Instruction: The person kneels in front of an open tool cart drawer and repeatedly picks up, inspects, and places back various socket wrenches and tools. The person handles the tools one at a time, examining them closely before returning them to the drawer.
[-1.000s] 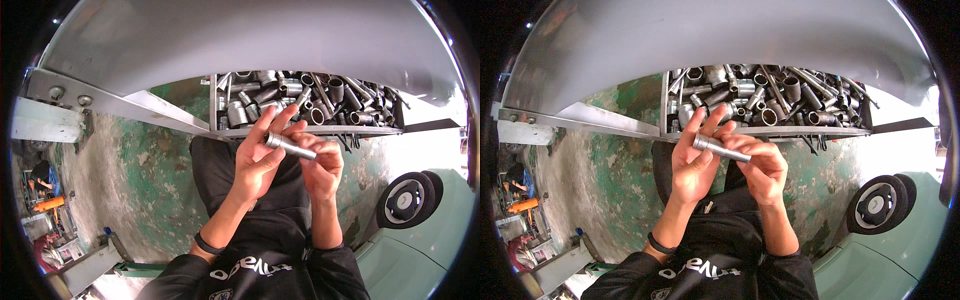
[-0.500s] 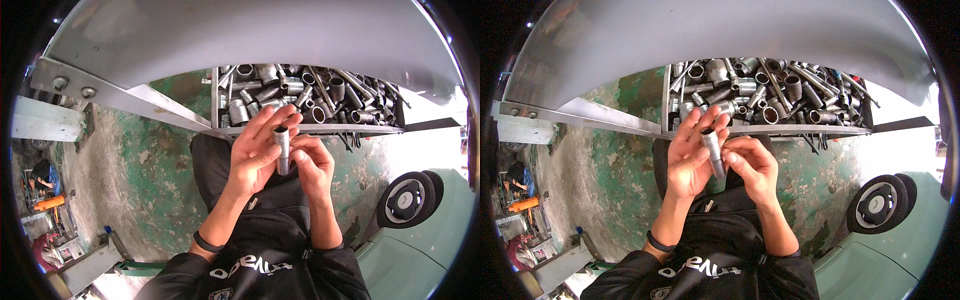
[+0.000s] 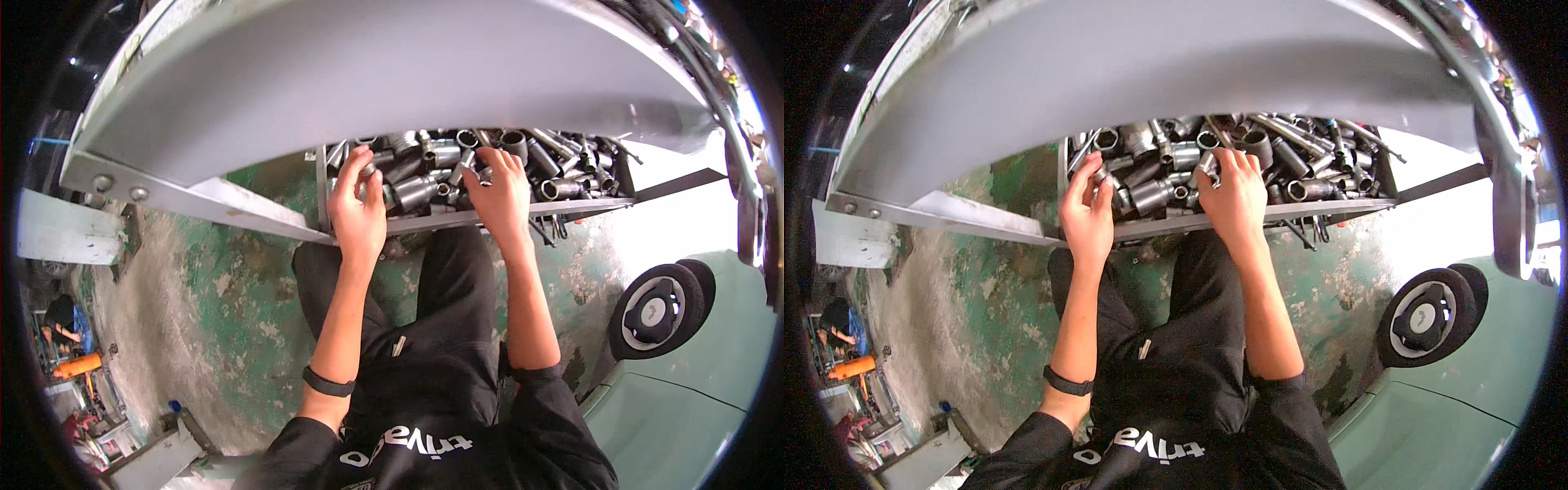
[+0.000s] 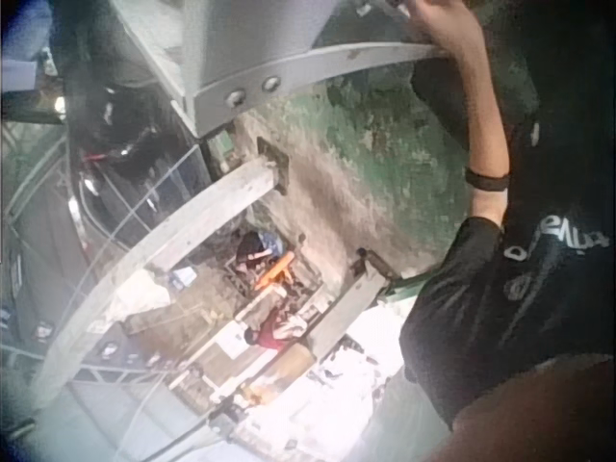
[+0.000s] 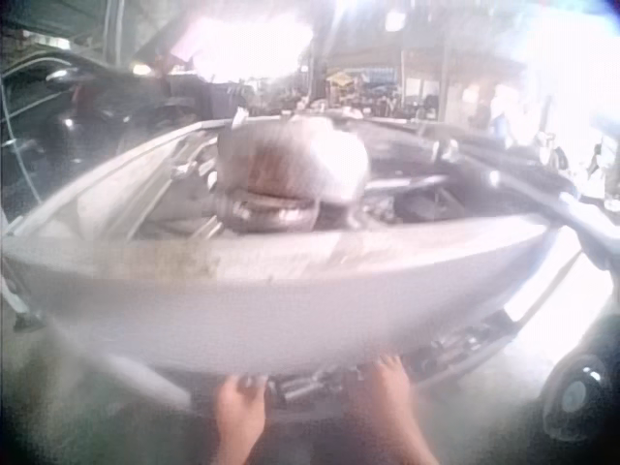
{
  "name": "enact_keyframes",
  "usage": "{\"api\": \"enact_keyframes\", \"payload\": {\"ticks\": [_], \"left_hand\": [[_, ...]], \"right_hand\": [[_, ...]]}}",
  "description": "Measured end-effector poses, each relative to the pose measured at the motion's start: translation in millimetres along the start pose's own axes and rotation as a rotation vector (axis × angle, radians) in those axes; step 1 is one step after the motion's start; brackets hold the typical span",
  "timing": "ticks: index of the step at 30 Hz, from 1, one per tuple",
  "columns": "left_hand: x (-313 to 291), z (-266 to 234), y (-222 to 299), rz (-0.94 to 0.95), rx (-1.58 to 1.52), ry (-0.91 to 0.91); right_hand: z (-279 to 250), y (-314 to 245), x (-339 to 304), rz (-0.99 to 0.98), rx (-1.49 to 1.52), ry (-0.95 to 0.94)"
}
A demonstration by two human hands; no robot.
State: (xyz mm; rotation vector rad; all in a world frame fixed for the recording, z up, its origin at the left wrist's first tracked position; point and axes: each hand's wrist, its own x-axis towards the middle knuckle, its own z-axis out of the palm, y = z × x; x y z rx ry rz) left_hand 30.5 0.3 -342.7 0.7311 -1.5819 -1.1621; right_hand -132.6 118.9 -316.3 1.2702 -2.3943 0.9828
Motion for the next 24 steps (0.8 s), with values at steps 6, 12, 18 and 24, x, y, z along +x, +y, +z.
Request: {"api": "enact_keyframes", "payload": {"ticks": [6,12,18,24], "left_hand": [[-2,14,1,0.019,0.6,-0.271],[-1,15,4,0.035,0.689,-0.312],[-6,15,1,0.142,0.471,-0.26],[-21,18,26,-0.077,-0.048,-0.363]], "right_hand": [[39,6,17,0.238,-0.375,-0.346],[38,12,6,0.164,0.038,-0.027],[21,12,-2,0.323,0.519,0.035],[-1,-3,-16,0.5,1.337,-0.016]]}}
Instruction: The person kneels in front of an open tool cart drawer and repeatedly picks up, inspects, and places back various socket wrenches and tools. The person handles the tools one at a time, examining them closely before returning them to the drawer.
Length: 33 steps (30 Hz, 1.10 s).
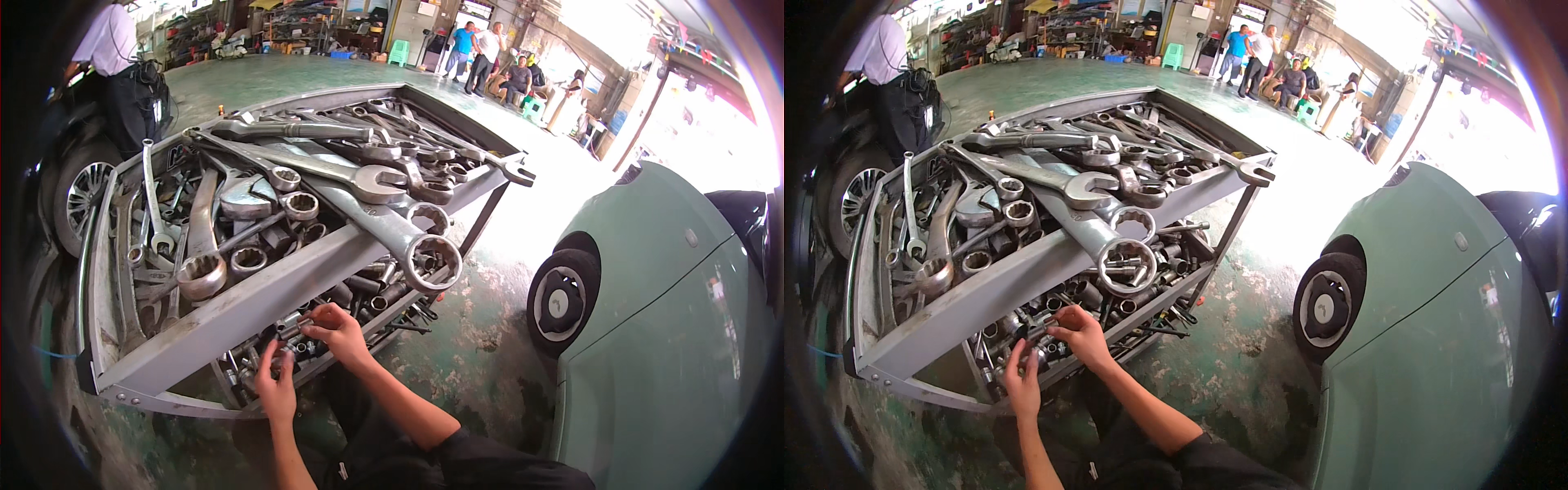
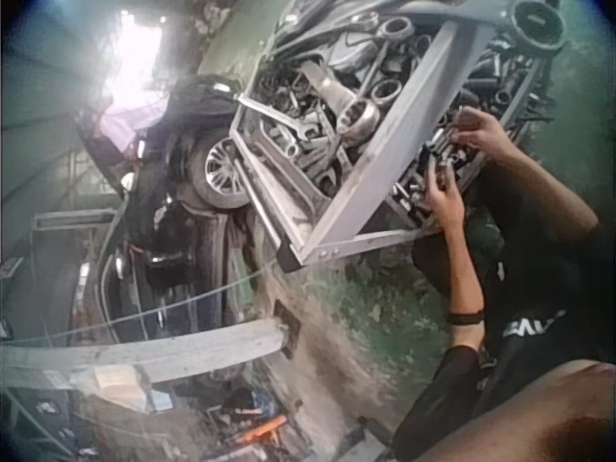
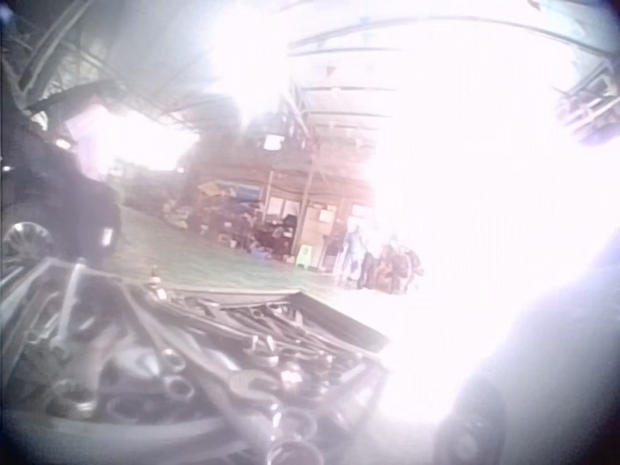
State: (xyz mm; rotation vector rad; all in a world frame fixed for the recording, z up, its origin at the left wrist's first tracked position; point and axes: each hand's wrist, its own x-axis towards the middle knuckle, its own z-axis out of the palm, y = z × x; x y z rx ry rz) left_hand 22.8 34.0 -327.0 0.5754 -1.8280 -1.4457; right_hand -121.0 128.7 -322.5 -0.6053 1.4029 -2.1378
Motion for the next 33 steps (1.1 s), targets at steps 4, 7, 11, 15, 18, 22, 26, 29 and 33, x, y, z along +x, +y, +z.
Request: {"api": "enact_keyframes", "payload": {"ticks": [4,7,11,15,18,22,26,29,33], "left_hand": [[-4,9,12,-0.238,-0.394,0.034],[-2,12,23,-0.219,-0.448,0.112],[-4,16,38,-0.202,-0.555,0.166],[-10,15,42,-0.174,-0.637,0.162],[-14,11,46,-0.027,-0.906,0.044],[-16,4,56,0.09,-0.94,-0.014],[-16,3,66,0.159,-0.95,-0.056],[-17,4,67,0.2,-0.95,-0.096],[-21,7,68,0.203,-0.916,-0.097]], "right_hand": [[8,-11,-19,0.0,0.153,-0.061],[10,-25,-29,-0.017,0.158,-0.104],[16,-44,-41,0.014,0.144,-0.152],[19,-56,-58,-0.002,-0.197,-0.009],[26,-63,-67,-0.099,0.015,-0.075],[32,-71,-73,-0.091,0.08,-0.128],[36,-71,-76,-0.16,-0.006,-0.116],[34,-68,-76,-0.204,0.01,-0.102],[30,-64,-75,-0.319,0.003,-0.134]]}}
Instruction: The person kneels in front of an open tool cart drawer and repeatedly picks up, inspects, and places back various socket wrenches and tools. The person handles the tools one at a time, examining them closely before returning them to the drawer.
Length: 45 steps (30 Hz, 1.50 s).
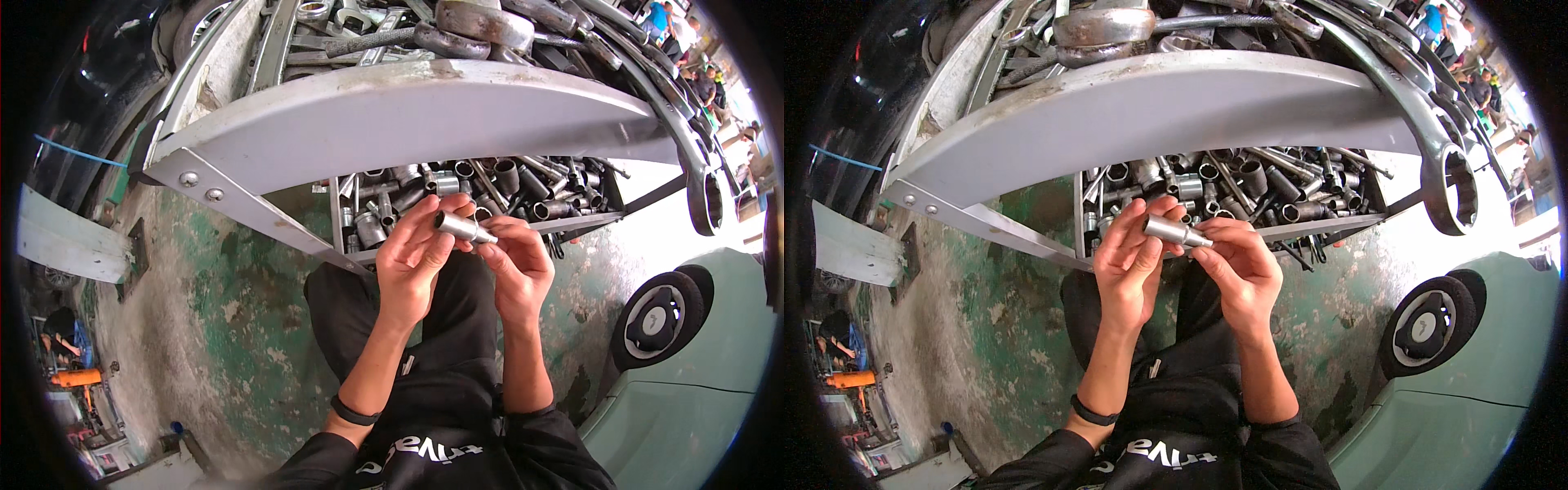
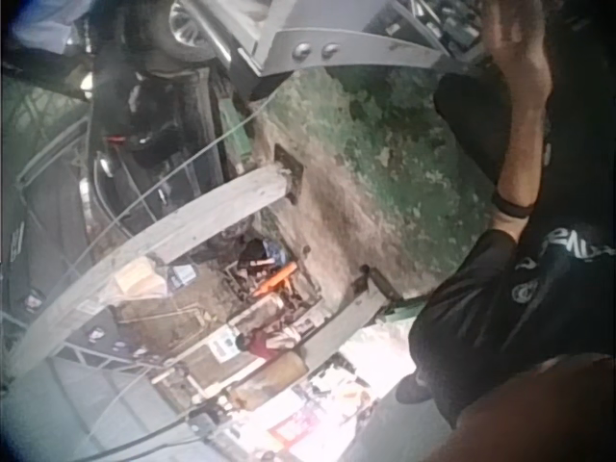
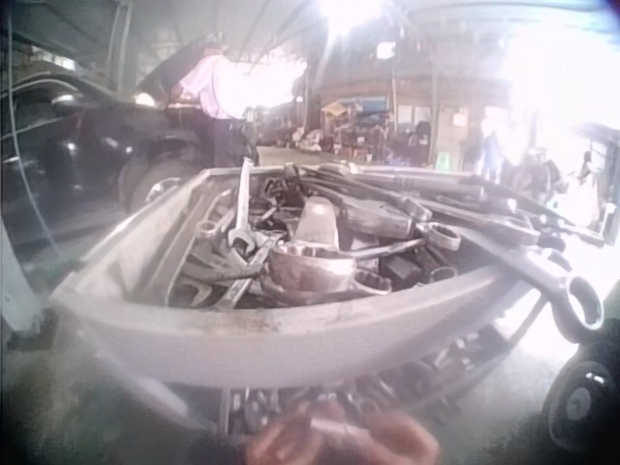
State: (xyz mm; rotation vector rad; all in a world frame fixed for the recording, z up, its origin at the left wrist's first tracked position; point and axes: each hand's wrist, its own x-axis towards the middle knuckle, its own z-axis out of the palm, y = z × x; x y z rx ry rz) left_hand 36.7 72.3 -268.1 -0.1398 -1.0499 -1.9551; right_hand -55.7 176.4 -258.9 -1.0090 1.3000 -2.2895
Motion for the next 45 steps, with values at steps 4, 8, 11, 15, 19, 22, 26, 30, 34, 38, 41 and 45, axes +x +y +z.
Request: {"api": "enact_keyframes", "payload": {"ticks": [4,8,11,15,19,22,26,30,34,38,41,45], "left_hand": [[-2,4,0,-0.024,-0.016,0.014],[-5,5,0,-0.04,-0.109,0.03],[-6,4,1,-0.049,-0.127,0.037],[-6,3,3,-0.049,-0.129,0.062],[-5,1,8,-0.077,-0.145,0.105],[-4,-2,10,-0.091,-0.14,0.095],[-3,-4,11,-0.066,-0.138,0.047],[-1,-4,12,-0.071,-0.135,0.061],[-1,-3,12,-0.082,-0.133,0.07],[-2,-5,7,-0.096,-0.141,0.081],[-3,-7,2,-0.147,-0.108,0.126],[-8,-12,-7,-0.218,-0.109,0.215]], "right_hand": [[-2,1,1,-0.138,-0.099,-0.069],[1,1,0,-0.168,-0.051,-0.081],[6,2,1,-0.238,-0.02,-0.121],[11,0,-4,-0.004,0.086,-0.013],[8,-3,-7,0.192,0.088,-0.06],[6,-4,-10,0.244,0.13,-0.083],[7,-3,-13,0.204,0.141,-0.117],[9,0,-14,0.164,0.121,-0.101],[8,2,-13,0.136,0.137,-0.119],[6,5,-13,0.15,0.125,-0.11],[5,11,-14,0.205,0.122,-0.068],[2,24,-14,0.208,0.109,-0.082]]}}
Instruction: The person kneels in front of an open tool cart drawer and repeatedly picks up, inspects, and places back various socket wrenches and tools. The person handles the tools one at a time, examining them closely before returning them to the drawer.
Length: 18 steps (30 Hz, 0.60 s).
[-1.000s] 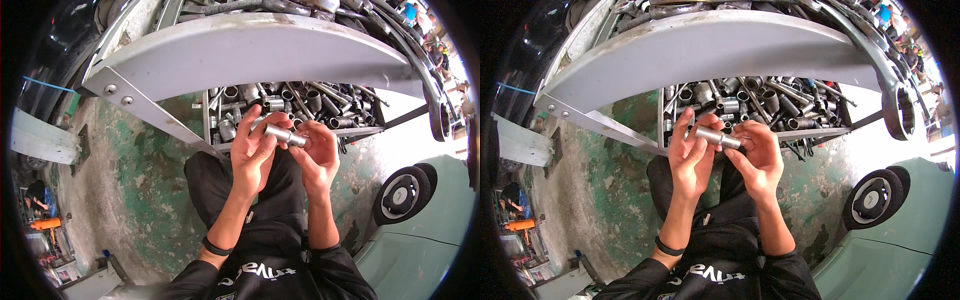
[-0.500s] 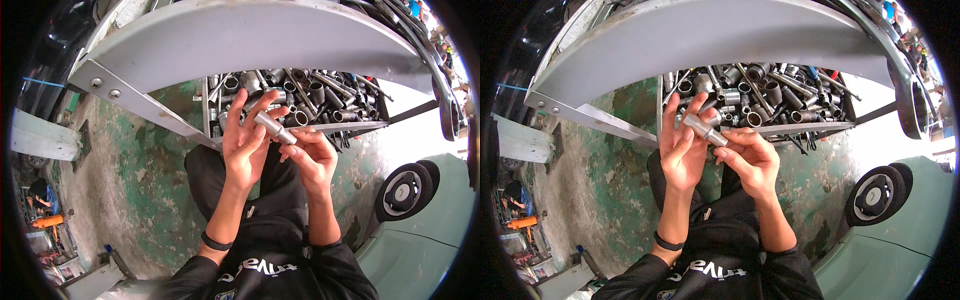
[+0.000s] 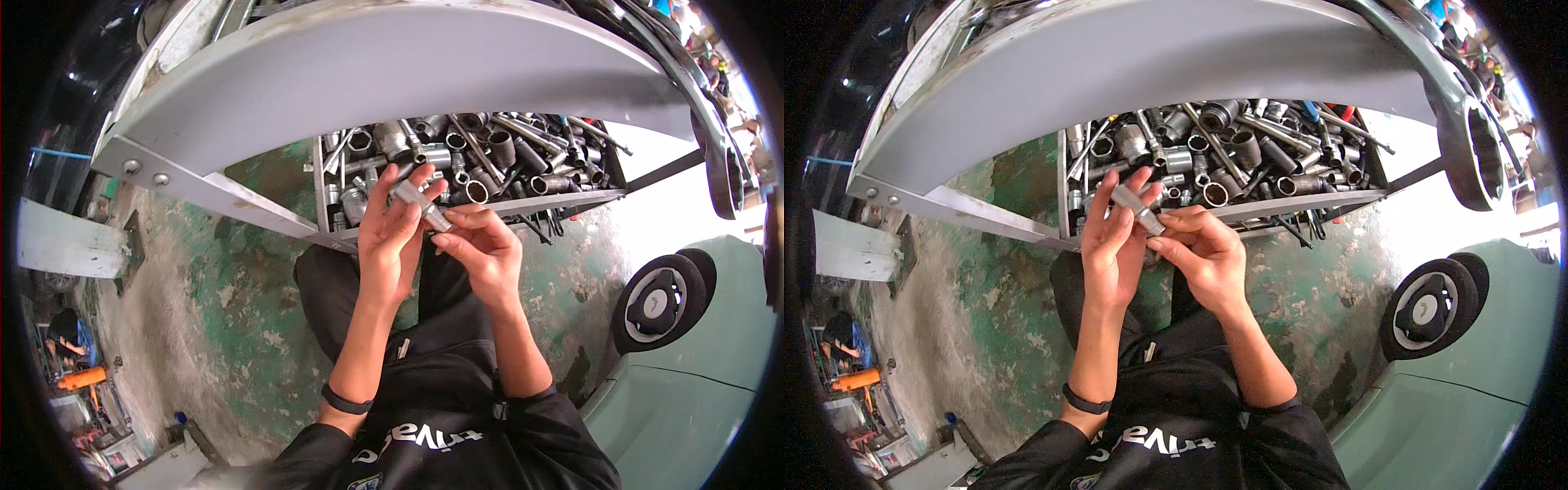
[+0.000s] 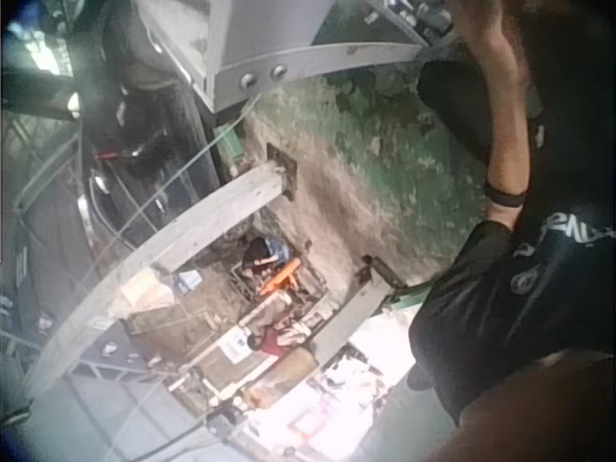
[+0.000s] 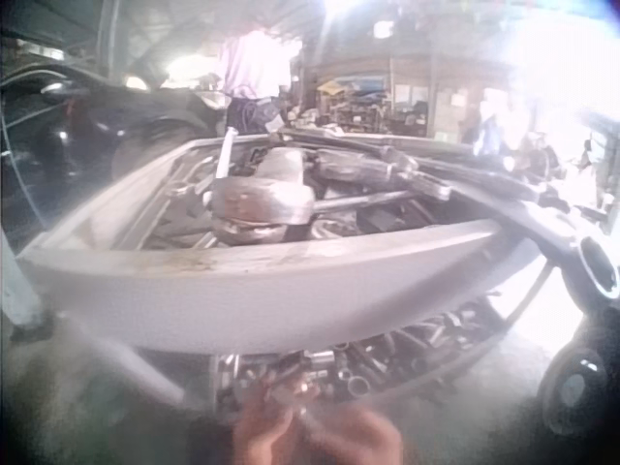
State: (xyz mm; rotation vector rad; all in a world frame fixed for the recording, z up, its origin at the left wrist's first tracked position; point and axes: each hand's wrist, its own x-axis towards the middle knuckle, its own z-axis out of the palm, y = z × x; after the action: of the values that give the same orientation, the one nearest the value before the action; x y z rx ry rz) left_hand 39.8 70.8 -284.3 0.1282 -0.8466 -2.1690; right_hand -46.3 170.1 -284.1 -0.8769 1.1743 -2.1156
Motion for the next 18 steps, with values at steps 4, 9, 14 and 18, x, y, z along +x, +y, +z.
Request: {"api": "enact_keyframes", "payload": {"ticks": [4,9,14,18], "left_hand": [[1,-14,-6,0.024,0.157,0.016],[28,-44,-7,0.235,1.439,0.263],[43,-66,-18,0.343,1.769,0.227],[44,-73,-27,0.486,1.843,0.201]], "right_hand": [[-7,12,0,0.072,-0.161,0.014],[-26,20,10,0.16,-0.654,-0.043],[-43,21,21,0.17,-0.717,0.049],[-62,16,31,0.2,-0.734,0.097]]}}
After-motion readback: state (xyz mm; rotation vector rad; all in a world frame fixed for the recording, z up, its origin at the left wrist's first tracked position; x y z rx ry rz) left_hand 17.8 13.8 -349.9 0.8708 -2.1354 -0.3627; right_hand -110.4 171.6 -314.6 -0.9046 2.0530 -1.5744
